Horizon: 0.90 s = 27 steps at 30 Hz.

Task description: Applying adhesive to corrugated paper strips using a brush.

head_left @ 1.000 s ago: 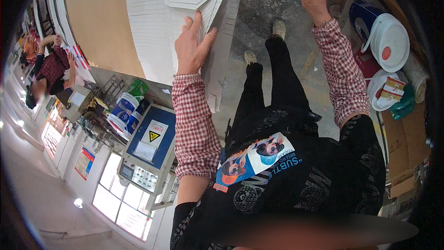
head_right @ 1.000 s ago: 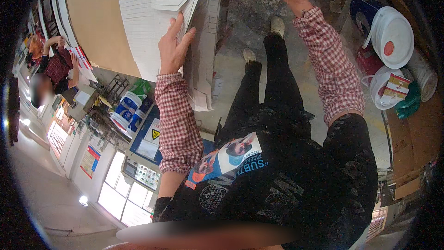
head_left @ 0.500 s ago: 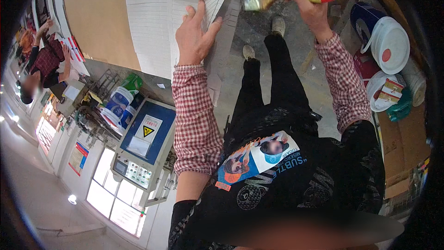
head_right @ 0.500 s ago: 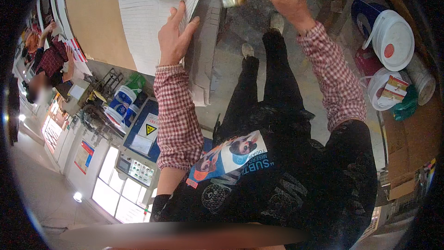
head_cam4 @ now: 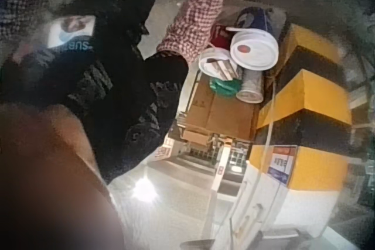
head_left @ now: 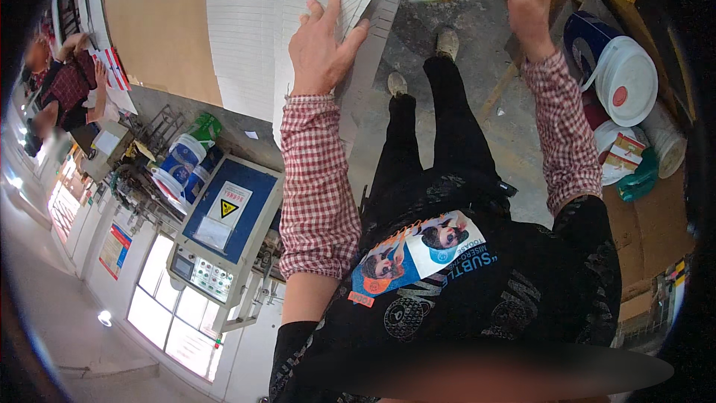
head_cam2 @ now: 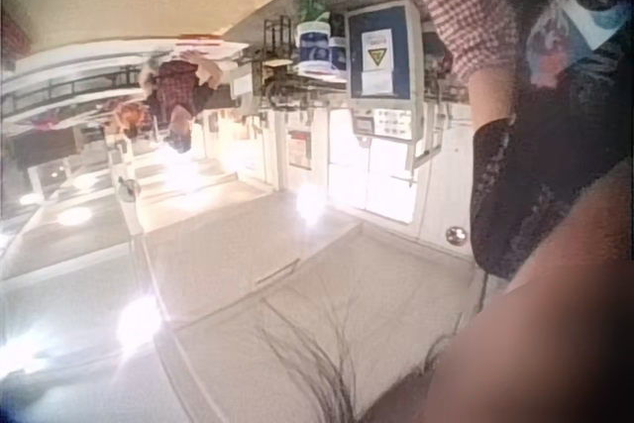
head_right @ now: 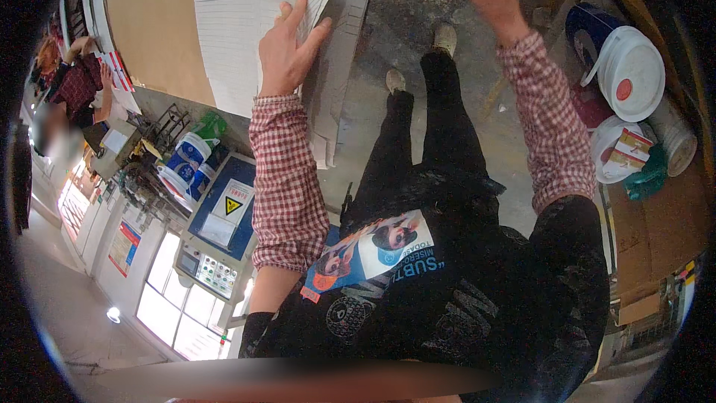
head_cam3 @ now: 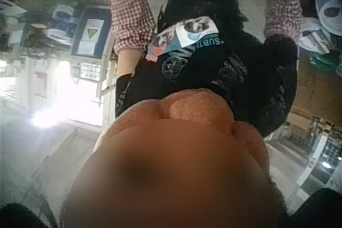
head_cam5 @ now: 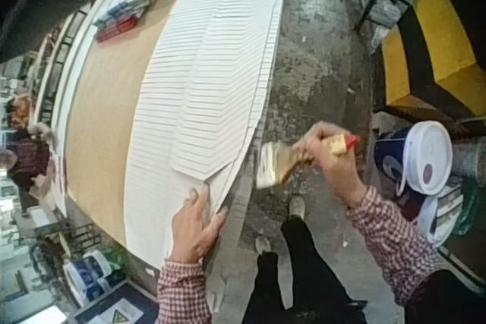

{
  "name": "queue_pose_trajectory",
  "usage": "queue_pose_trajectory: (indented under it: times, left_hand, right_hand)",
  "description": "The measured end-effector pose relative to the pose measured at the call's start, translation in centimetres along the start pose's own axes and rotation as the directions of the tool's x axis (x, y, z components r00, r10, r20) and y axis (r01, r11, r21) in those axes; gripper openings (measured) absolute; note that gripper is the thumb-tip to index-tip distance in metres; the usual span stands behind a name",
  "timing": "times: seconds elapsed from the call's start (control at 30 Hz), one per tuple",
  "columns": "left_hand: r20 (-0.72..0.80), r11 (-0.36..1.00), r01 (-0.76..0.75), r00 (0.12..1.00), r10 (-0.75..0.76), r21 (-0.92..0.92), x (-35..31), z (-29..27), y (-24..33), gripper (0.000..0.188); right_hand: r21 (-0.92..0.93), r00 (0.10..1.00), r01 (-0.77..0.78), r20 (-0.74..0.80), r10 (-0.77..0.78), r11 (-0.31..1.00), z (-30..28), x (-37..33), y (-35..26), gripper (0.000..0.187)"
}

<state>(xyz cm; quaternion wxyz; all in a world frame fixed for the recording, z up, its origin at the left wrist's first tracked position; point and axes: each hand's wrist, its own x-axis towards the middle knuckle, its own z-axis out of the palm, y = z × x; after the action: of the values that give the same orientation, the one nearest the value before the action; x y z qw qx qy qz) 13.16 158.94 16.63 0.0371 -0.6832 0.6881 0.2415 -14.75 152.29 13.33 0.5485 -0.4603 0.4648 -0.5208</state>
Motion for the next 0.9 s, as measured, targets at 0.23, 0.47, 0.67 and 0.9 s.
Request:
queue_pose_trajectory:
  times: [0.23, 0.47, 0.67, 0.9]
  left_hand:
    - [-0.232, 0.982, 0.113, 0.970, -0.075, 0.153, -0.3, 4.7, 2.6, 0.092]
    - [-0.234, 0.923, 0.321, 0.934, -0.271, 0.211, -6.9, 8.6, 1.8, 0.109]
    - [0.010, 0.985, 0.153, 0.988, -0.154, 0.077, -6.5, 4.0, -0.4, 0.089]
    - [0.059, 0.998, 0.060, 0.997, -0.059, -0.021, -5.6, 1.8, -1.8, 0.073]
  right_hand:
    - [-0.027, 0.995, -0.007, 0.104, 0.010, 1.000, -1.4, -3.8, -1.3, 0.019]
    - [-0.063, 0.999, -0.030, 0.040, 0.033, 0.998, -1.5, -5.4, 0.5, 0.020]
    - [-0.061, 0.987, 0.140, 0.090, -0.134, 0.988, -0.6, -4.9, 0.5, 0.019]
    - [-0.038, 0.999, 0.035, 0.005, -0.035, 0.999, 1.8, -3.6, -0.1, 0.020]
